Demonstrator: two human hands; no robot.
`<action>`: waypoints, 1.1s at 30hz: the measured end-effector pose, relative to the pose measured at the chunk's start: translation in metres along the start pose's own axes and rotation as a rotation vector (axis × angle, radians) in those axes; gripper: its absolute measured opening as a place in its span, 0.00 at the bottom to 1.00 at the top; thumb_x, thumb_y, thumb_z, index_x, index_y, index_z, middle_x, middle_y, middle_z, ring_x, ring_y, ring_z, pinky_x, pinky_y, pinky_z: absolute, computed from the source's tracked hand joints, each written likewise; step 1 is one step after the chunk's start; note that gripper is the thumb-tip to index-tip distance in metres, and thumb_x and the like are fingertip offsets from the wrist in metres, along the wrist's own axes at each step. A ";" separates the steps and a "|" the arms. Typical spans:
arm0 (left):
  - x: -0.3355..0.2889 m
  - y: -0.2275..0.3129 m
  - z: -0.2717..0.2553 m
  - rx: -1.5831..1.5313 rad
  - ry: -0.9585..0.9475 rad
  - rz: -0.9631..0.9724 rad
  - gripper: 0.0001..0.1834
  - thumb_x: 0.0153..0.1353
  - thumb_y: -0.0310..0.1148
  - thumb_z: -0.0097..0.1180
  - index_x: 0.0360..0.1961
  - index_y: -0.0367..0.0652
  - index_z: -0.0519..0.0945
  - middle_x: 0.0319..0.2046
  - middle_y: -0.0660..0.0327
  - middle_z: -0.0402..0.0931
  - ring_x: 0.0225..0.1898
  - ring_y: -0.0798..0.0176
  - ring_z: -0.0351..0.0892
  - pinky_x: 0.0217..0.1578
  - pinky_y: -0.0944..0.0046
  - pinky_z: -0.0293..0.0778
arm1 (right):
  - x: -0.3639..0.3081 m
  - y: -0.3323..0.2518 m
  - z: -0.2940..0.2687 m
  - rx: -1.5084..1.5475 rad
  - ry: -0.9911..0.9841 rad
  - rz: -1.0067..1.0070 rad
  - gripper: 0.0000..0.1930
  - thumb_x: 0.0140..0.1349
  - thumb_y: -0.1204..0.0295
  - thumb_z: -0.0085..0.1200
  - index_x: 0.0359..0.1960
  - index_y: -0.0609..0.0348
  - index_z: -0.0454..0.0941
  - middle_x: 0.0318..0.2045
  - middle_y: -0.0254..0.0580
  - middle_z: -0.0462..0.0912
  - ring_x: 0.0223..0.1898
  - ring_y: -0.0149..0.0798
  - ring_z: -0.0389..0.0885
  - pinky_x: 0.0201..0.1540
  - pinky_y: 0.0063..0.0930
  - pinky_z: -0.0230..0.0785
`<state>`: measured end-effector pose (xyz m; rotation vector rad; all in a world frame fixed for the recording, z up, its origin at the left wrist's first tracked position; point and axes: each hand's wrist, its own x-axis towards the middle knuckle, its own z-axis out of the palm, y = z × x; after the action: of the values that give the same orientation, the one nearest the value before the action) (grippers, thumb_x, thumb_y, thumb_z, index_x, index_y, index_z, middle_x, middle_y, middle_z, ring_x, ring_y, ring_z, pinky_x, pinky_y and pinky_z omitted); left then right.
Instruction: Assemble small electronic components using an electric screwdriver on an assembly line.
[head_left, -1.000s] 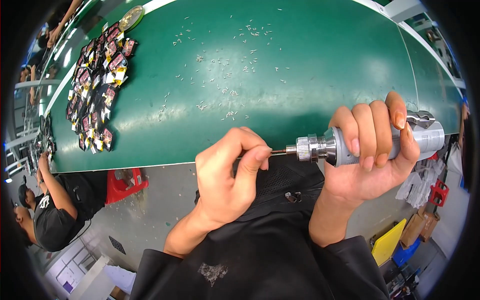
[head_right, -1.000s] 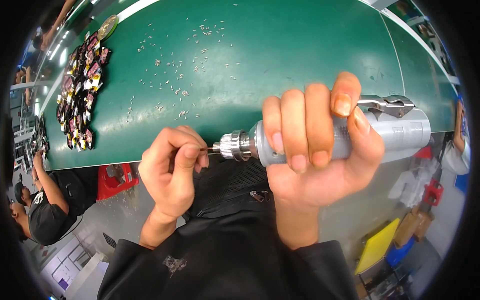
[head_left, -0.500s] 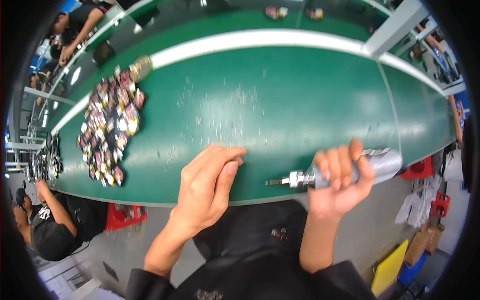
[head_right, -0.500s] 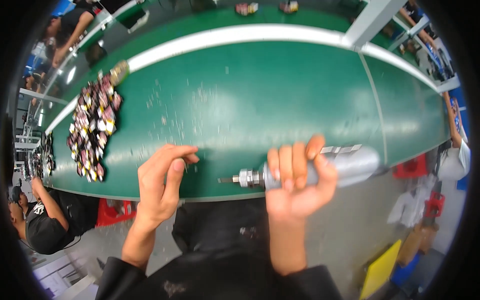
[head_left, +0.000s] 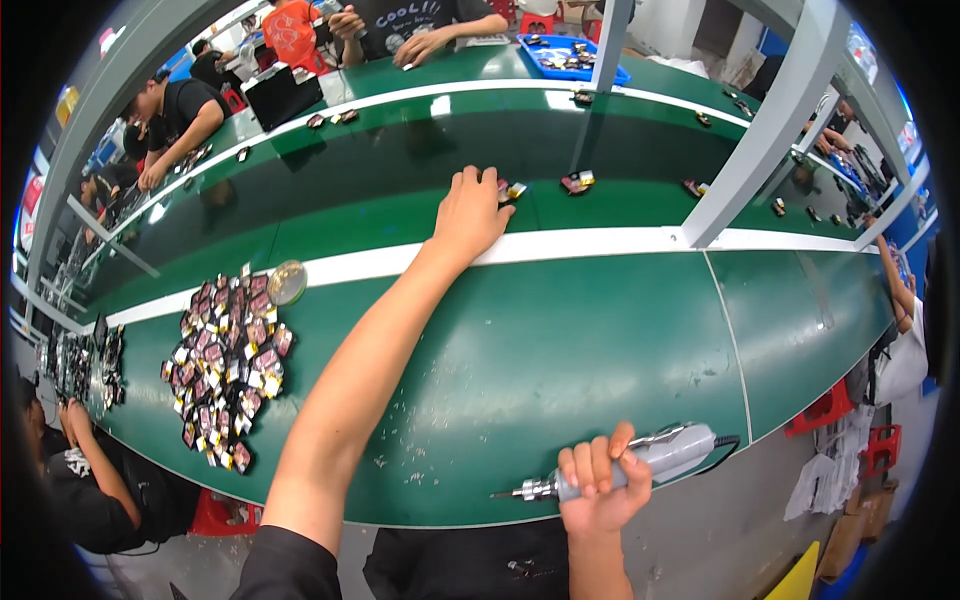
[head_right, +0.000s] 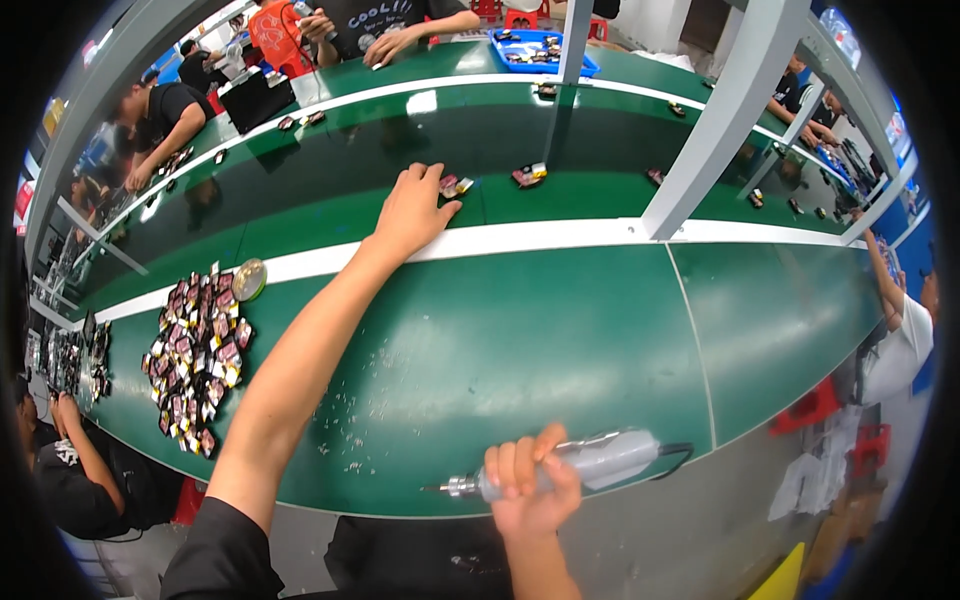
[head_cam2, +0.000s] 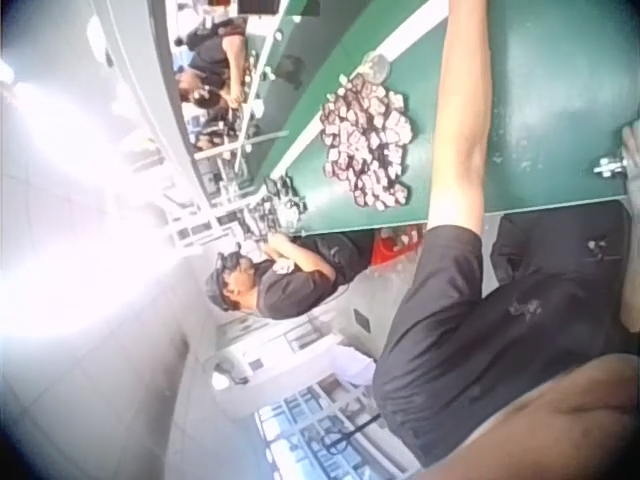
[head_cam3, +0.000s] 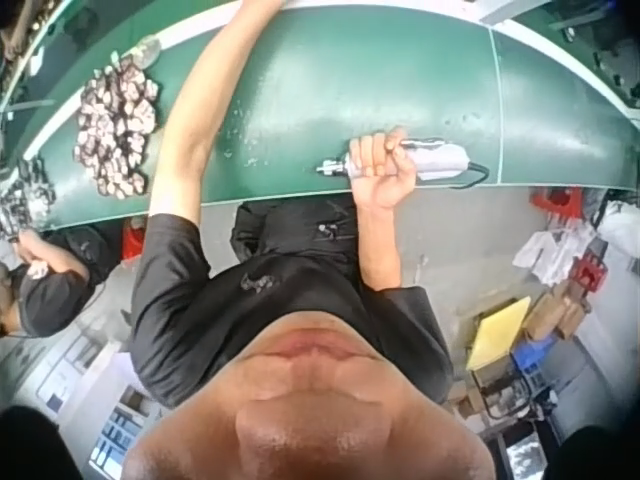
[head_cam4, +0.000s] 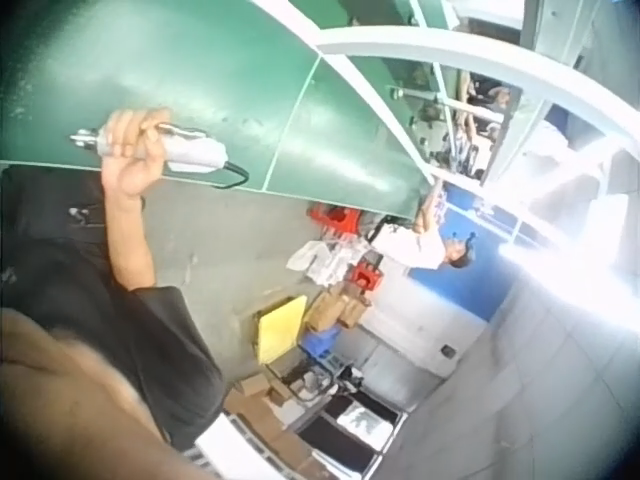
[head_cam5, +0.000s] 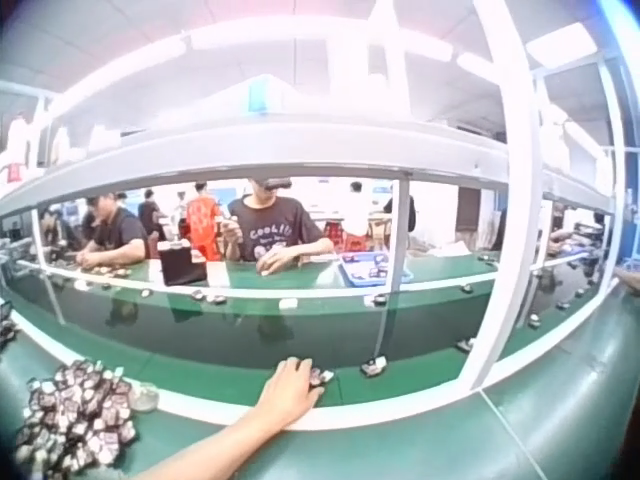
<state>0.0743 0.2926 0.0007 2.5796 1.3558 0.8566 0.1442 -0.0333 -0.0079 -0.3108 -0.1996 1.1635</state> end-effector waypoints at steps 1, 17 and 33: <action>0.006 0.001 0.004 -0.022 -0.044 -0.004 0.25 0.53 0.33 0.62 0.51 0.33 0.73 0.44 0.48 0.74 0.49 0.46 0.70 0.50 0.54 0.70 | -0.001 -0.001 0.000 0.001 -0.003 -0.010 0.05 0.60 0.68 0.45 0.31 0.55 0.66 0.11 0.29 0.60 0.15 0.29 0.61 0.27 0.28 0.60; -0.197 0.095 -0.076 -0.160 -0.320 0.737 0.27 0.43 0.23 0.56 0.50 0.30 0.74 0.51 0.46 0.71 0.43 0.50 0.72 0.37 0.59 0.77 | -0.028 -0.017 -0.001 -0.018 0.028 0.112 0.05 0.61 0.68 0.43 0.30 0.53 0.64 0.11 0.28 0.62 0.14 0.27 0.62 0.28 0.27 0.61; -0.223 0.113 -0.095 -0.261 -0.395 0.495 0.19 0.43 0.16 0.61 0.40 0.31 0.75 0.42 0.51 0.76 0.38 0.52 0.75 0.33 0.57 0.76 | -0.069 -0.003 -0.004 -0.087 0.013 0.209 0.04 0.61 0.68 0.41 0.31 0.52 0.65 0.11 0.27 0.62 0.14 0.27 0.62 0.28 0.26 0.62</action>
<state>0.0075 0.0343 0.0225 2.7046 0.4757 0.4839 0.1213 -0.0985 -0.0105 -0.4239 -0.2106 1.3612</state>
